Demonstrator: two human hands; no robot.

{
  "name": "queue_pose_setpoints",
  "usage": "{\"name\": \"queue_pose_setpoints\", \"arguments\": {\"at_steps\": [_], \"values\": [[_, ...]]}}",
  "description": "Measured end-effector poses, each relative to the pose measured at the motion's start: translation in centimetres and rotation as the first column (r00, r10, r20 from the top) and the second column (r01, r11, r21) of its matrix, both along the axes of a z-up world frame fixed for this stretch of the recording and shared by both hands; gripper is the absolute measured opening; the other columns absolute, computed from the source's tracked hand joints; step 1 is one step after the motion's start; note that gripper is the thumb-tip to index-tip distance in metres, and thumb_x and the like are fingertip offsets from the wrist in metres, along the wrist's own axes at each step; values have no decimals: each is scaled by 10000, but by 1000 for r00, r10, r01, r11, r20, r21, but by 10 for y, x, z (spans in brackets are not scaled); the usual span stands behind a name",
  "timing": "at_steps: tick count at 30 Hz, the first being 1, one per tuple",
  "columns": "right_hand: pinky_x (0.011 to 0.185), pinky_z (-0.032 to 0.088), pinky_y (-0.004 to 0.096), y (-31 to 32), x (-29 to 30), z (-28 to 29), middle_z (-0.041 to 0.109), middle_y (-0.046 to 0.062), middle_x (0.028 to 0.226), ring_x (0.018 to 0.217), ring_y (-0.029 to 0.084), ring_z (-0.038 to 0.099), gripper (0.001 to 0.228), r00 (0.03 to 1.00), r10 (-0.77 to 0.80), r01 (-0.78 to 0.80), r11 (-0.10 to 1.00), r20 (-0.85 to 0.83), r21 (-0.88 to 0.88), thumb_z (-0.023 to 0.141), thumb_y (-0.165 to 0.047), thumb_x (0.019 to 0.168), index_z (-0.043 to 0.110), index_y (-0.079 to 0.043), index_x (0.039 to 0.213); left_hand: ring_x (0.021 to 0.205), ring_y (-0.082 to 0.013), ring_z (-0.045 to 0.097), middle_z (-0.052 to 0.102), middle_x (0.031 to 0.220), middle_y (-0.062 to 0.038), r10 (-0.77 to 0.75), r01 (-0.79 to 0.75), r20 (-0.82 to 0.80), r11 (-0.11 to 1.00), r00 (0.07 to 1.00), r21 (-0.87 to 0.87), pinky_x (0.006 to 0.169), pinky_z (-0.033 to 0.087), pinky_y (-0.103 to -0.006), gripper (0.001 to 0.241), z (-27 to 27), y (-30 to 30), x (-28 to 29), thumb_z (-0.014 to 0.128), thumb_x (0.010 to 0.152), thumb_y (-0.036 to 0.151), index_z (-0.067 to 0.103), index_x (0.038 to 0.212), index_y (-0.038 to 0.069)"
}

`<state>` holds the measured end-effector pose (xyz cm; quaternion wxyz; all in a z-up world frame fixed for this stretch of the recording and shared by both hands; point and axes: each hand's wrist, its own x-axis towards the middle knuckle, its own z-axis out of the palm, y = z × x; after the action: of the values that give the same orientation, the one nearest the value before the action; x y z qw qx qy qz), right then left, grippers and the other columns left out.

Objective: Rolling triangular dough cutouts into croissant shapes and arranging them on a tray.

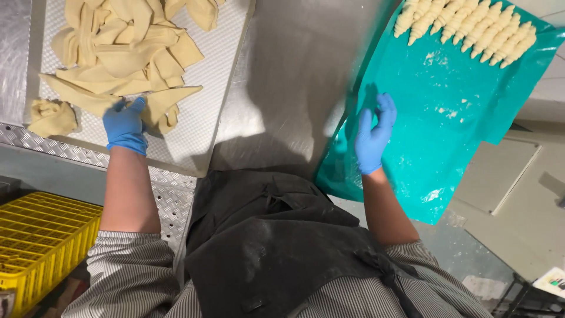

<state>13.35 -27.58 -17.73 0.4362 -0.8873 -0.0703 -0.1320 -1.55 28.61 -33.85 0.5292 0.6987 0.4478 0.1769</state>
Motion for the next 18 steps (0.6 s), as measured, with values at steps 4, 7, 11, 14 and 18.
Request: {"name": "queue_pose_setpoints", "arguments": {"at_steps": [4,7,11,14,18], "values": [[1186,431,414,33,-37,23,493,195,1527,1437,338,502,395,998,64,-64,998,-24,-18,631,-66,1050,553,-27,1435,856,-122,626,705,1001,-55,-85,78,-70,991,994,-110,771,529,-262,234,24,-22,-19,843,961,148,696,1073,5],[1212,421,427,74,-50,51,543,182,1494,1431,330,523,384,977,199,-197,979,-69,43,647,-54,1020,588,-14,1397,882,-107,590,672,1015,-44,-261,262,104,965,960,7,806,517,-256,184,87,-69,-8,798,1015,92,655,1083,-3],[1141,516,381,146,-71,119,646,137,1430,1343,272,636,349,739,585,-512,810,-334,286,710,-86,1007,673,-45,1351,975,-83,589,632,1080,-34,-360,489,420,835,833,-252,888,511,-230,204,182,-143,4,712,1011,-16,625,1192,18],[1112,514,371,189,-72,140,614,153,1402,1307,268,625,472,704,658,-579,750,-269,319,776,-138,935,617,-18,1363,1003,-104,643,652,1156,-32,-342,530,439,727,831,-437,906,559,-250,318,261,-185,23,672,957,-16,603,1265,19],[1101,539,353,182,-74,146,615,144,1397,1289,237,633,420,791,544,-457,830,-281,321,730,-129,980,629,-25,1374,1087,-113,616,612,1230,-37,-366,646,546,569,753,-509,990,542,-258,522,292,-203,25,658,938,-40,510,1433,37]]}}
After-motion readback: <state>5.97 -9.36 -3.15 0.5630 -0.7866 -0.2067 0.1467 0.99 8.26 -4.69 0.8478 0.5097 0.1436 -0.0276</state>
